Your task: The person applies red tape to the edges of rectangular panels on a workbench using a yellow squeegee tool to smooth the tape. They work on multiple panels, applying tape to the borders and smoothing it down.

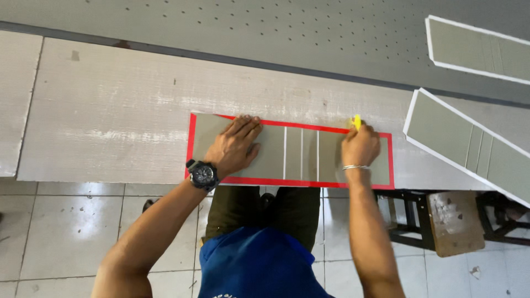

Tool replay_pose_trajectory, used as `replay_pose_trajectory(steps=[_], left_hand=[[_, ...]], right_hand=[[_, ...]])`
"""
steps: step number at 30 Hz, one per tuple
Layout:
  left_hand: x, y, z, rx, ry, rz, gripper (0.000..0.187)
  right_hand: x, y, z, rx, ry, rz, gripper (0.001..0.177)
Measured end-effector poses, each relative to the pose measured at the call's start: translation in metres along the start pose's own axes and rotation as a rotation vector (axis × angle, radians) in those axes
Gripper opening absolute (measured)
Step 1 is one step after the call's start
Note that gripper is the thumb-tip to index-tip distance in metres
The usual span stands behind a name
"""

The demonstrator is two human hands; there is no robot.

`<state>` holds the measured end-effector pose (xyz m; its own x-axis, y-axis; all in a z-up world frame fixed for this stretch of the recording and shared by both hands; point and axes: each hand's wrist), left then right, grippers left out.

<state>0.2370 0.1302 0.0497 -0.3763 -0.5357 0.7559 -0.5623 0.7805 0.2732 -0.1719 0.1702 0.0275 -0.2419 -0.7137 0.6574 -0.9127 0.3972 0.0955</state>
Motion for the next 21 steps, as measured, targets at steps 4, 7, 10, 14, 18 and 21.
replay_pose_trajectory(steps=[4, 7, 10, 14, 18, 21], left_hand=[[0.003, -0.002, 0.004, 0.034, 0.077, 0.018, 0.037], [0.001, -0.006, 0.006, 0.019, 0.16, 0.035, 0.023], [0.002, -0.027, -0.002, -0.074, 0.128, 0.064, 0.027], [-0.003, -0.057, -0.053, 0.193, 0.056, 0.094, 0.044], [-0.021, -0.074, -0.064, 0.168, 0.056, 0.012, 0.042], [-0.02, -0.071, -0.058, 0.277, 0.096, 0.037, 0.038]], right_hand=[[-0.014, -0.132, -0.062, -0.082, -0.059, -0.154, 0.013], [-0.036, -0.213, -0.107, 0.343, -0.045, -0.156, 0.033], [-0.036, -0.221, -0.105, 0.561, 0.087, -0.329, 0.029], [0.0, -0.194, -0.11, 0.744, -0.185, -0.19, 0.016], [0.029, -0.199, -0.076, 0.879, -0.188, -0.264, 0.023], [0.003, -0.234, -0.06, 0.974, -0.128, -0.391, 0.028]])
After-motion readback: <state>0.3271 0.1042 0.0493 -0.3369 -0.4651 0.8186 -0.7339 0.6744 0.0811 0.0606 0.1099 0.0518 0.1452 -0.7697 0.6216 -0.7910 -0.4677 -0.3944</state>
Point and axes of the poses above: each hand's wrist, its own x-axis towards the middle knuckle, its own z-axis out of the palm, y = z × x, and after that the axes turned 15 degrees about y, right-handed
